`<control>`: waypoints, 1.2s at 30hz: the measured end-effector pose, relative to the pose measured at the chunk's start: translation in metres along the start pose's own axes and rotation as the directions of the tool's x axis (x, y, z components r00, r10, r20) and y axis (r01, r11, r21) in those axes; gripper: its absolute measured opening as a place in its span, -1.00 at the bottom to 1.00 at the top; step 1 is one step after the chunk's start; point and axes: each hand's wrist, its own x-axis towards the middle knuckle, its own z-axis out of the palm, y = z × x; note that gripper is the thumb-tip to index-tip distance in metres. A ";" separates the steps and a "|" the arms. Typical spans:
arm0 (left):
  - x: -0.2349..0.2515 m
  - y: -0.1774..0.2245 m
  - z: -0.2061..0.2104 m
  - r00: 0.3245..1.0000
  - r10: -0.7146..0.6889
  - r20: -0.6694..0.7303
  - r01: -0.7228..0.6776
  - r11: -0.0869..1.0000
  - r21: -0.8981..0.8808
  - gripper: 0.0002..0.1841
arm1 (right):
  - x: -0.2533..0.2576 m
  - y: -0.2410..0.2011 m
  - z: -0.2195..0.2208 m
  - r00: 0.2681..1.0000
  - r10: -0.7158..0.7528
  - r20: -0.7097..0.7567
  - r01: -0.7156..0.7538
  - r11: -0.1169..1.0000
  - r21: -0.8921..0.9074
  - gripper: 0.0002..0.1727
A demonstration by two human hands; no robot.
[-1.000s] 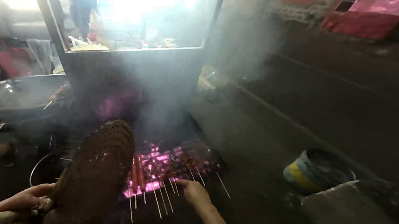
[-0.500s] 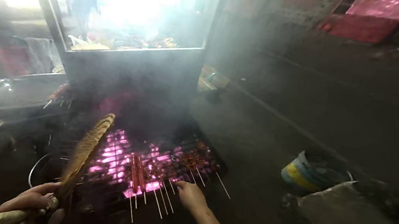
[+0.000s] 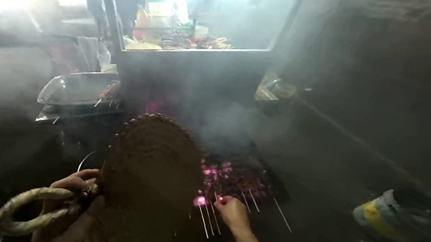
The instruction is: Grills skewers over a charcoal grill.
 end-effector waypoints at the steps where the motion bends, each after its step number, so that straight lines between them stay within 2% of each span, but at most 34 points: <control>1: 0.000 -0.004 -0.003 0.997 0.066 -0.049 -0.062 0.994 0.087 -0.68 | -0.003 -0.005 0.002 1.000 -0.019 -0.021 0.019 0.999 0.030 -0.64; 3: -0.001 -0.004 -0.007 0.992 0.092 -0.090 -0.078 0.985 0.152 -0.72 | -0.012 -0.020 0.009 0.998 -0.058 -0.030 0.059 0.997 0.055 -0.64; 6: 0.004 0.008 -0.018 0.998 -0.038 -0.044 0.040 0.999 0.032 -0.69 | -0.034 -0.047 0.032 0.994 -0.102 0.051 0.099 0.994 0.050 -0.62; 7: 0.007 0.009 -0.023 0.998 -0.036 -0.059 0.039 0.999 0.038 -0.70 | -0.042 -0.054 0.044 0.989 -0.111 0.094 0.108 0.993 0.038 -0.60; 10: 0.017 -0.005 -0.040 0.979 0.169 -0.113 -0.145 0.970 0.194 -0.73 | -0.063 -0.071 0.084 0.972 -0.137 0.192 0.139 0.990 0.002 -0.63; 12: 0.019 -0.007 -0.044 0.973 0.205 -0.107 -0.179 0.960 0.214 -0.77 | -0.070 -0.077 0.110 0.962 -0.144 0.230 0.154 0.988 -0.025 -0.65; 15: 0.025 0.010 -0.048 1.000 0.000 -0.003 0.000 0.999 -0.041 -0.79 | -0.069 -0.082 0.130 0.960 -0.105 0.260 0.120 0.992 -0.045 -0.63; 17: 0.031 0.010 -0.055 0.999 -0.018 0.027 0.020 0.995 -0.101 -0.83 | -0.069 -0.081 0.127 0.964 -0.093 0.248 0.098 0.995 -0.008 -0.61; 19: 0.034 -0.003 -0.061 0.996 0.092 -0.020 -0.091 0.996 0.013 -0.85 | -0.067 -0.077 0.115 0.970 -0.092 0.225 0.090 0.996 0.018 -0.56; 21: 0.033 -0.012 -0.062 0.981 0.194 -0.008 -0.191 0.971 0.145 -0.81 | -0.064 -0.074 0.104 0.976 -0.088 0.197 0.089 0.996 0.006 -0.51; 22: 0.031 -0.009 -0.059 0.987 0.155 0.034 -0.158 0.975 0.154 -0.78 | -0.063 -0.074 0.101 0.977 -0.086 0.194 0.088 0.996 -0.004 -0.51; 23: 0.030 -0.001 -0.054 0.995 0.075 0.068 -0.081 0.994 0.080 -0.74 | -0.063 -0.076 0.101 0.976 -0.088 0.199 0.093 0.996 -0.014 -0.51; 25: 0.028 0.011 -0.041 0.990 -0.088 0.109 0.105 0.982 -0.158 -0.64 | -0.076 -0.081 0.105 0.968 -0.105 0.229 0.116 0.993 -0.037 -0.52; 26: 0.027 0.010 -0.036 0.986 -0.118 0.116 0.142 0.963 -0.229 -0.61 | -0.091 -0.083 0.105 0.959 -0.132 0.249 0.146 0.988 -0.040 -0.53; 27: 0.027 0.002 -0.034 0.989 -0.091 0.115 0.116 0.966 -0.233 -0.60 | -0.105 -0.085 0.103 0.943 -0.178 0.280 0.195 0.980 -0.035 -0.51; 28: 0.028 -0.010 -0.034 0.995 -0.021 0.101 0.039 0.981 -0.188 -0.63 | -0.108 -0.087 0.102 0.947 -0.173 0.271 0.183 0.983 -0.014 -0.52; 30: 0.032 -0.033 -0.037 0.980 0.187 0.069 -0.182 0.980 -0.079 -0.72 | -0.081 -0.080 0.099 0.961 -0.162 0.222 0.160 0.987 0.030 -0.54; 31: 0.033 -0.035 -0.036 0.971 0.228 0.073 -0.224 0.973 -0.056 -0.73 | -0.070 -0.073 0.090 0.970 -0.167 0.177 0.158 0.985 0.063 -0.54; 32: 0.031 -0.034 -0.035 0.971 0.216 0.100 -0.211 0.976 -0.052 -0.69 | -0.063 -0.062 0.076 0.980 -0.163 0.116 0.153 0.984 0.092 -0.54; 34: 0.031 -0.019 -0.029 0.977 0.081 0.197 -0.054 0.989 -0.141 -0.65 | -0.051 -0.038 0.042 0.992 -0.121 -0.022 0.123 0.983 0.135 -0.57; 36: 0.036 -0.006 -0.025 0.959 -0.016 0.284 0.087 0.967 -0.238 -0.60 | -0.045 -0.017 0.020 0.996 -0.045 -0.072 0.053 0.992 0.114 -0.59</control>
